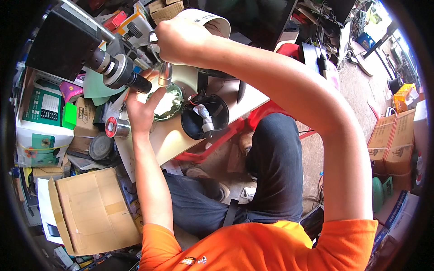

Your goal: The person works on a small electronic device under a microscope, using a soldering iron to apply heat and a multimeter to test connections. They adjust the device and tools repeatedly while seated at a cluttered workbench.

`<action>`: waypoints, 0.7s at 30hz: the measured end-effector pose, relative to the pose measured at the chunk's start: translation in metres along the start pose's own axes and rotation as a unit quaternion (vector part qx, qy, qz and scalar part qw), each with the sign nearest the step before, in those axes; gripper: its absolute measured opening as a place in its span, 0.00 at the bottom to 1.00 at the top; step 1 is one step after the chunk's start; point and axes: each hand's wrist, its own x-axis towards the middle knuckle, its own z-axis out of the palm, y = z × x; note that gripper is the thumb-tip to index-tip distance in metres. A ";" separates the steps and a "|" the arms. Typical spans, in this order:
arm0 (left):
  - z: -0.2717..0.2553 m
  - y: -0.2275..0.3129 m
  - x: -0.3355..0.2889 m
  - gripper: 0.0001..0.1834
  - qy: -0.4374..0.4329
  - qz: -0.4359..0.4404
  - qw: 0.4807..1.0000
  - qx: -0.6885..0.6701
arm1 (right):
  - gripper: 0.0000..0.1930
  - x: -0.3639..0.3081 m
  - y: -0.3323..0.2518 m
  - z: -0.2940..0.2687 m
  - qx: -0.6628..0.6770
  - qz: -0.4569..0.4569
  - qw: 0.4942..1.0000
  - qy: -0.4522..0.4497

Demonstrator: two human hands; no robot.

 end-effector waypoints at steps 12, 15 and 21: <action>-0.010 -0.003 0.002 0.31 -0.064 -0.014 0.998 0.013 | 0.13 0.065 0.020 -0.006 0.067 0.080 0.994 0.030; -0.019 -0.008 0.000 0.28 -0.053 -0.016 0.998 -0.024 | 0.13 0.065 0.009 -0.009 0.126 0.084 0.988 0.003; -0.020 -0.005 0.005 0.20 -0.084 0.010 0.996 0.025 | 0.15 0.075 0.005 -0.006 0.074 0.094 0.993 -0.023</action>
